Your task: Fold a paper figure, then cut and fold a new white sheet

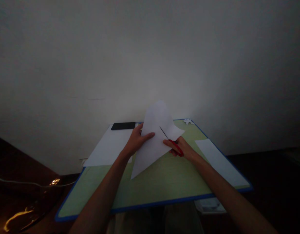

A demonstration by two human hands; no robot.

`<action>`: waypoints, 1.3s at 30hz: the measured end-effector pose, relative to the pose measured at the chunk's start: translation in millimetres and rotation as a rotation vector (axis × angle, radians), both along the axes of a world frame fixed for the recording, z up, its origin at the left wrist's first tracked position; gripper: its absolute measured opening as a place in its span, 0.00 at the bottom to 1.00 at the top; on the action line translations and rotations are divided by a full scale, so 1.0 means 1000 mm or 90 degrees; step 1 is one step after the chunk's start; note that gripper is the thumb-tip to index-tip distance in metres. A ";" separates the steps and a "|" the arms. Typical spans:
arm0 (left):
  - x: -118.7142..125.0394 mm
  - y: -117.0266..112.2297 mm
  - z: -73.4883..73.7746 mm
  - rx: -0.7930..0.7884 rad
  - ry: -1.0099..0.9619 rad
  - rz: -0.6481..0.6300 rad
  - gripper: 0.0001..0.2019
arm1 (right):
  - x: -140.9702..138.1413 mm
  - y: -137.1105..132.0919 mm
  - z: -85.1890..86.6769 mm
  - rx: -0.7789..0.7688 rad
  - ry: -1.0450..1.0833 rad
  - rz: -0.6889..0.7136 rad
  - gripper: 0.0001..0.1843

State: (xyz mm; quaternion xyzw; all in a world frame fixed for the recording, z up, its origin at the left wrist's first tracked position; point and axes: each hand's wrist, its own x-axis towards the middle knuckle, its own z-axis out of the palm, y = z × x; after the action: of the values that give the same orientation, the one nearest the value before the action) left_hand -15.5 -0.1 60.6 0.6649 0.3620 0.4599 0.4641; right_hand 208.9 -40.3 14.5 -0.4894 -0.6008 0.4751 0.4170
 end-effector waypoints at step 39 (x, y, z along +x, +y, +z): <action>-0.001 0.001 0.000 -0.025 0.000 0.011 0.29 | -0.002 -0.001 0.003 -0.034 0.000 -0.013 0.26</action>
State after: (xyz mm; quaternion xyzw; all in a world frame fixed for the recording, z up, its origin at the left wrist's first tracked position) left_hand -16.4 0.6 61.0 0.6526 0.3768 0.4567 0.4727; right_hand 206.4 -41.2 17.9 -0.5067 -0.5829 0.4868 0.4080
